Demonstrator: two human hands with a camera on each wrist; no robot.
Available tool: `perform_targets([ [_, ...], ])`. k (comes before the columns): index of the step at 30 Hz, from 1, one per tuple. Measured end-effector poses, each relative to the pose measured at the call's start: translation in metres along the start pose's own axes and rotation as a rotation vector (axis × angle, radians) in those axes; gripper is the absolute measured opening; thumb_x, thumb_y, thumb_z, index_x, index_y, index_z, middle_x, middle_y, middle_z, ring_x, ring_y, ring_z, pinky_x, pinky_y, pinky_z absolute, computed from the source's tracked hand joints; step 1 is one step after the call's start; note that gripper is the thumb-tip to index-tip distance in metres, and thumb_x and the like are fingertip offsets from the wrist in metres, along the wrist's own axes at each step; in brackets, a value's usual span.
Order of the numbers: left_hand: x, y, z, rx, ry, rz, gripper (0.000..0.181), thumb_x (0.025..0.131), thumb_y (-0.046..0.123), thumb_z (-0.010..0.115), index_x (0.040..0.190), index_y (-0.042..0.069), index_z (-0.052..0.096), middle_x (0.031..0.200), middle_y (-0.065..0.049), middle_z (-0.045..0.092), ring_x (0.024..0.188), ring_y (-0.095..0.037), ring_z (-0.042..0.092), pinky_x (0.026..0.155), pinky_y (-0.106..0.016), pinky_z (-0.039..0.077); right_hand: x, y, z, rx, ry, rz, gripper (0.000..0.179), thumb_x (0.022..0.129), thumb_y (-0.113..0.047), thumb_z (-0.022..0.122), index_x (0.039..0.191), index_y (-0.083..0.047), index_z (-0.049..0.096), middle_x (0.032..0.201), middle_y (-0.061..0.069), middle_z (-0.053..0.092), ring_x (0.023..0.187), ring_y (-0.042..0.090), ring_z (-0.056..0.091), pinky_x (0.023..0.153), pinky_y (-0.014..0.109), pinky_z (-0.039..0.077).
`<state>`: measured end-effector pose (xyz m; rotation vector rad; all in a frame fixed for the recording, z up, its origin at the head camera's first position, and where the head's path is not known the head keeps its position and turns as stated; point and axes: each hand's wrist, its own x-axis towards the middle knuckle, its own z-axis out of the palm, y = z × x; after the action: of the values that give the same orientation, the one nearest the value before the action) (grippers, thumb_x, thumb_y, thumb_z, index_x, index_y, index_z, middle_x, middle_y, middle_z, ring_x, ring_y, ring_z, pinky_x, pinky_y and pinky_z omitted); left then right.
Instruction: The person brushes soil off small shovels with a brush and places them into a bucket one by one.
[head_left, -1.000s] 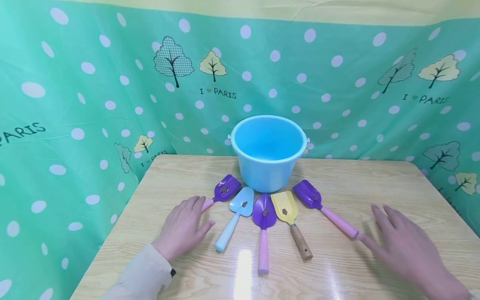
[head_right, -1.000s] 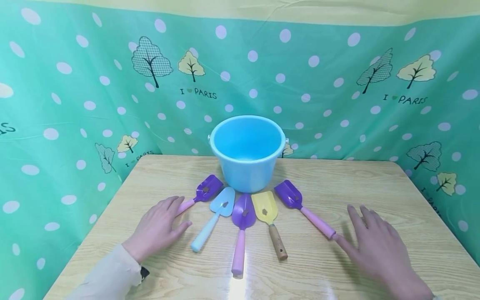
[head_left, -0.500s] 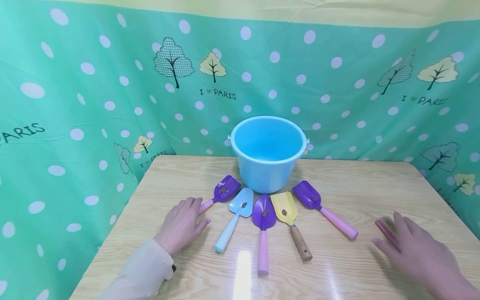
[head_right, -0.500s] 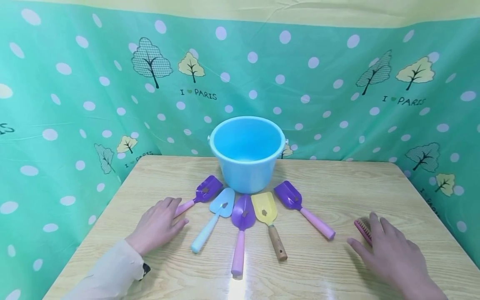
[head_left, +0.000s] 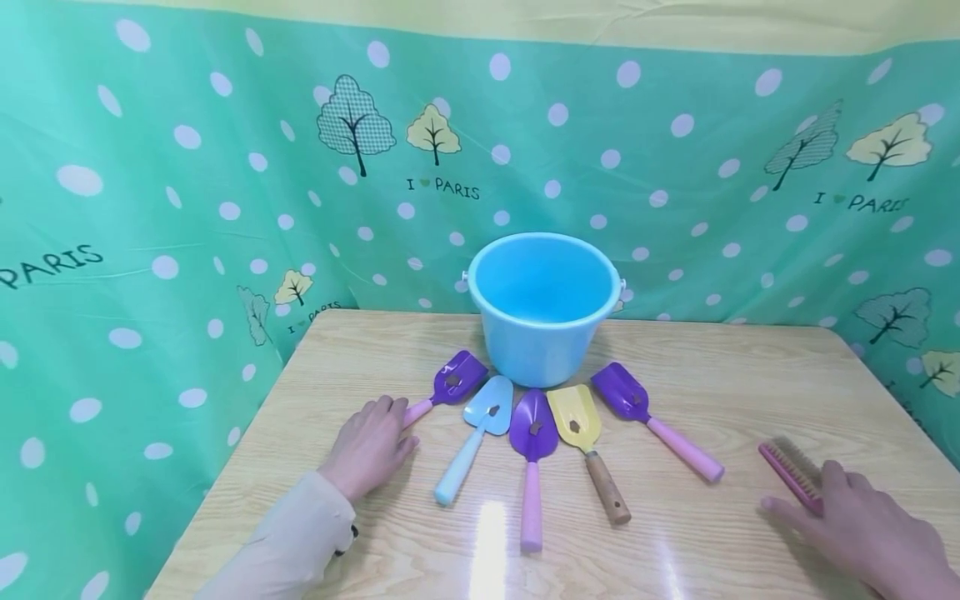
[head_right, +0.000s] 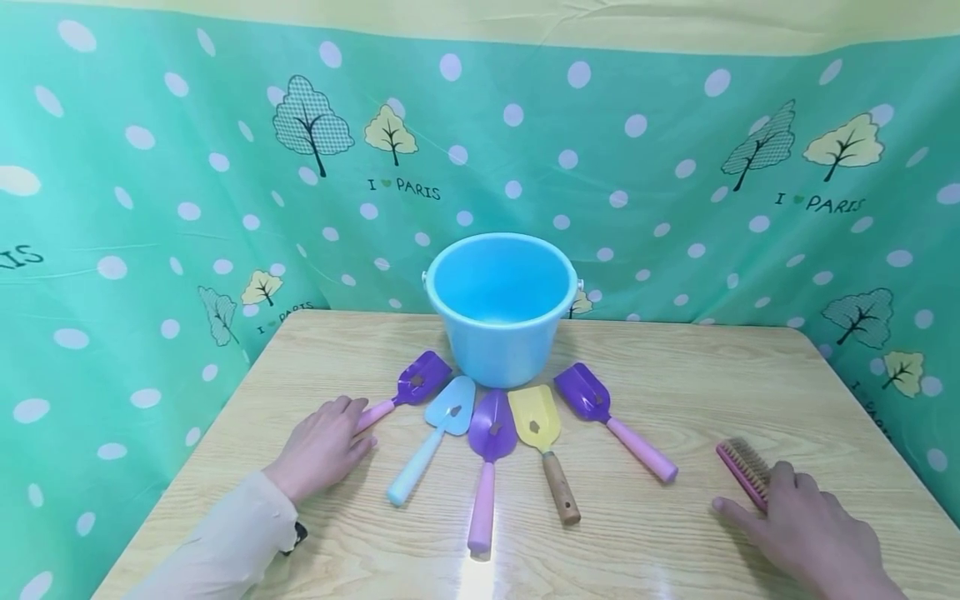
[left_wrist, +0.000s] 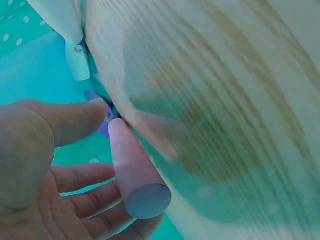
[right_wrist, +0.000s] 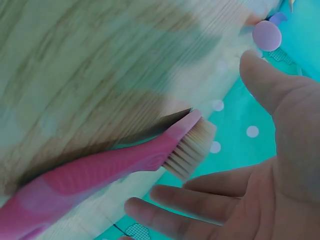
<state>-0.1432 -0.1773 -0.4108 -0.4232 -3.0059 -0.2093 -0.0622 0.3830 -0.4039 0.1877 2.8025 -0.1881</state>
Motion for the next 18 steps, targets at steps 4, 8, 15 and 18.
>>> perform_targets([
  [4, 0.001, -0.001, 0.002, -0.001, -0.015, -0.009, 0.050, 0.082, 0.028, 0.073, 0.119, -0.001, 0.057, 0.095, -0.009, 0.057, 0.080, -0.022, 0.053, 0.068, -0.038, 0.049, -0.002, 0.002, 0.001, 0.022, -0.051, 0.028, 0.100, 0.077, -0.081, 0.043, 0.099, 0.016, 0.047, 0.075, 0.009, 0.051, 0.065, 0.023, 0.051, 0.051, 0.042, 0.041],
  [8, 0.003, -0.003, 0.005, -0.007, -0.018, -0.014, 0.047, 0.082, 0.027, 0.073, 0.117, -0.001, 0.058, 0.093, -0.008, 0.056, 0.079, -0.022, 0.053, 0.068, -0.039, 0.049, -0.003, 0.003, 0.002, 0.043, -0.079, 0.070, 0.093, 0.077, -0.081, 0.043, 0.092, 0.010, 0.047, 0.071, 0.006, 0.045, 0.062, 0.021, 0.047, 0.051, 0.039, 0.037],
  [15, 0.007, -0.005, 0.011, -0.019, -0.034, -0.034, 0.037, 0.084, 0.026, 0.072, 0.109, 0.001, 0.061, 0.085, -0.005, 0.052, 0.074, -0.019, 0.048, 0.063, -0.034, 0.046, -0.001, 0.002, 0.007, 0.028, -0.130, 0.174, 0.097, 0.075, -0.082, 0.043, 0.090, 0.013, 0.049, 0.070, 0.008, 0.042, 0.063, 0.021, 0.046, 0.057, 0.037, 0.037],
  [18, 0.008, -0.005, 0.012, -0.020, -0.048, -0.049, 0.037, 0.085, 0.026, 0.071, 0.110, 0.001, 0.061, 0.086, -0.005, 0.051, 0.074, -0.019, 0.048, 0.063, -0.034, 0.045, 0.001, 0.002, 0.007, 0.016, -0.153, 0.205, 0.100, 0.078, -0.080, 0.043, 0.095, 0.018, 0.049, 0.073, 0.011, 0.046, 0.065, 0.023, 0.047, 0.060, 0.040, 0.040],
])
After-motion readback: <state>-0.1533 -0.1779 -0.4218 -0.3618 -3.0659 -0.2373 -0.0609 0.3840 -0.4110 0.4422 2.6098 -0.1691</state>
